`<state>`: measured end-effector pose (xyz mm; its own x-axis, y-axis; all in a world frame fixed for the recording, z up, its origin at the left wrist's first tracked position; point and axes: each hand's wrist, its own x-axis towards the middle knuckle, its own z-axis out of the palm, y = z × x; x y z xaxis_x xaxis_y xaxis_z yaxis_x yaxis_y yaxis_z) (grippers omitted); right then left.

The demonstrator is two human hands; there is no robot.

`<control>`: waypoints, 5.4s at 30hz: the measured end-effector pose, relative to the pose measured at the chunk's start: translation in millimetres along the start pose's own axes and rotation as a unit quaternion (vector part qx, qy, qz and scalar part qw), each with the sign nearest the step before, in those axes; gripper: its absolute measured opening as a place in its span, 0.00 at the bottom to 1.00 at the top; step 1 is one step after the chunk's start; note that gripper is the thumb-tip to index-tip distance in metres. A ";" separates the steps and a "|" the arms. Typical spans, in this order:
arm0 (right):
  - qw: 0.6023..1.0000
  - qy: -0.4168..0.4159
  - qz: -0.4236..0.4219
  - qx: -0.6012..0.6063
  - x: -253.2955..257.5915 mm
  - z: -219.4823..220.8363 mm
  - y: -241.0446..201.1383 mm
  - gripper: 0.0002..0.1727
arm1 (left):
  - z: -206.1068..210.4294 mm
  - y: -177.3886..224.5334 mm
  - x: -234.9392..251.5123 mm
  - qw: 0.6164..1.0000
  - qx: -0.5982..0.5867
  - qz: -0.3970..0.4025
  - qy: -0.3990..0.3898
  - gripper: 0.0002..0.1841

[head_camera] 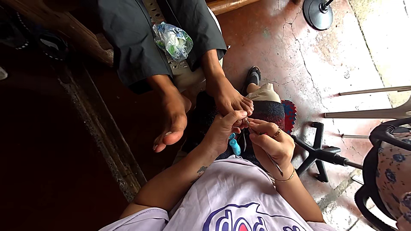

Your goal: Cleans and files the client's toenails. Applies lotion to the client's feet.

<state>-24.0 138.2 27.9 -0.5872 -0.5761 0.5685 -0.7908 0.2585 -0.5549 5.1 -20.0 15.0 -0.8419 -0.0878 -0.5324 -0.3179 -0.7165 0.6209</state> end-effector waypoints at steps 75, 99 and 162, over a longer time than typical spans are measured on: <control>0.989 -0.111 0.094 0.034 30.6 -19.7 -13.8 0.10 | 2.6 -4.2 1.3 0.998 0.050 0.024 0.011 0.06; 0.983 -0.064 0.151 0.085 25.6 -18.4 -11.2 0.08 | 2.0 -5.5 -0.5 0.999 0.031 0.019 -0.002 0.06; 0.904 0.027 0.250 0.347 16.7 -13.6 2.4 0.12 | -4.5 -3.8 -2.2 0.999 -0.014 0.019 -0.038 0.11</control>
<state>-38.0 139.7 44.3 -0.8638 -0.4776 0.1605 -0.1374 -0.0834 -0.9870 10.1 -20.2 11.2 -0.8840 -0.0643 -0.4631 -0.2732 -0.7328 0.6232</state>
